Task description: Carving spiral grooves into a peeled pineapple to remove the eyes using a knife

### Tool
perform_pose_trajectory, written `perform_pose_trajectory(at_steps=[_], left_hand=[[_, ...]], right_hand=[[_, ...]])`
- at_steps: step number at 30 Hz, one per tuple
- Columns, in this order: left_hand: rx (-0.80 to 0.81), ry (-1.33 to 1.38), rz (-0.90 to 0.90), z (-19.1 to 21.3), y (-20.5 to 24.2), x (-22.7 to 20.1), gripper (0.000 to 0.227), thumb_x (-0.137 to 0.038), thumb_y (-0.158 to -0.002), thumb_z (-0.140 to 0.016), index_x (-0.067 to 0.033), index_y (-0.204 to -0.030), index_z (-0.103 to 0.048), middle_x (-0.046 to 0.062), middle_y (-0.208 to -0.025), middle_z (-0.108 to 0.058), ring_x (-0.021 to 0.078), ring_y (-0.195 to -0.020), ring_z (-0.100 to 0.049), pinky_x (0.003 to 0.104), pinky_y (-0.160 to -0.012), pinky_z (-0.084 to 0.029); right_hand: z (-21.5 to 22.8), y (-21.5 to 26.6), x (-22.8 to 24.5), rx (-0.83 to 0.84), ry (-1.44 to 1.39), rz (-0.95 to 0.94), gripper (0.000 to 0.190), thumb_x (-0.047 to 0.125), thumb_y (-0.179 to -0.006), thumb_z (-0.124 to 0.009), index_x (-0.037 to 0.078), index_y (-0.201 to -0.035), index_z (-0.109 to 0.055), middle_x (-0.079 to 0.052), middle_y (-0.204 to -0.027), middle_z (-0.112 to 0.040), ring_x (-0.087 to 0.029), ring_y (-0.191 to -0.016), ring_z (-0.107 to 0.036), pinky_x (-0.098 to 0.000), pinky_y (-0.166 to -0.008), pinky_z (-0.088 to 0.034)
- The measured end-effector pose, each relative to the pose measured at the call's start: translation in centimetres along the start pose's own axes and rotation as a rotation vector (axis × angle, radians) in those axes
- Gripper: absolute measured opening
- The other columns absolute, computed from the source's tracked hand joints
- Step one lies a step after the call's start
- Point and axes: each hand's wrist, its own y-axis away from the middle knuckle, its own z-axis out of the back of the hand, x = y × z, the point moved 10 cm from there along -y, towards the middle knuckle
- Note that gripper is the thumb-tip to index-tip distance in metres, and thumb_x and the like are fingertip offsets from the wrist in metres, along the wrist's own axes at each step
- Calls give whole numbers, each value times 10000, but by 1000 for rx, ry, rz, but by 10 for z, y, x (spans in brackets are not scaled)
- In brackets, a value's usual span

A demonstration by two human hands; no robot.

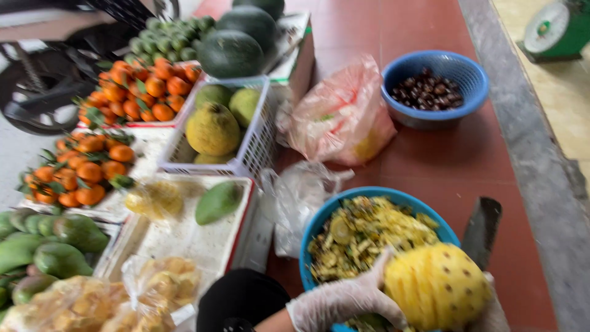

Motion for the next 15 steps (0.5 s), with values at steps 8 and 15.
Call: perform_pose_trajectory(at_steps=[8, 15], left_hand=[[-406, -452, -451, 23, -24, -9, 1355, -130, -683, -820, -256, -1670, 100, 187, -1341, -705, 310, -1135, -749, 323, -933, -603], [-574, -243, -967, 33, -2, -51, 1313, 29, -648, -897, -142, -1650, -65, 202, -1660, -371, 331, -1436, -540, 372, -1173, -463]], right_hand=[[-100, 20, 93, -124, -87, -5, 519, 484, -958, -680, 19, -1189, -694, -148, -1165, -738, -249, -969, -682, -397, -857, -537], [-234, 84, 222, 35, 379, 400, 751, 566, -1008, -432, -27, -1440, -594, -148, -1342, -729, -90, -469, -516, -225, -436, -379]])
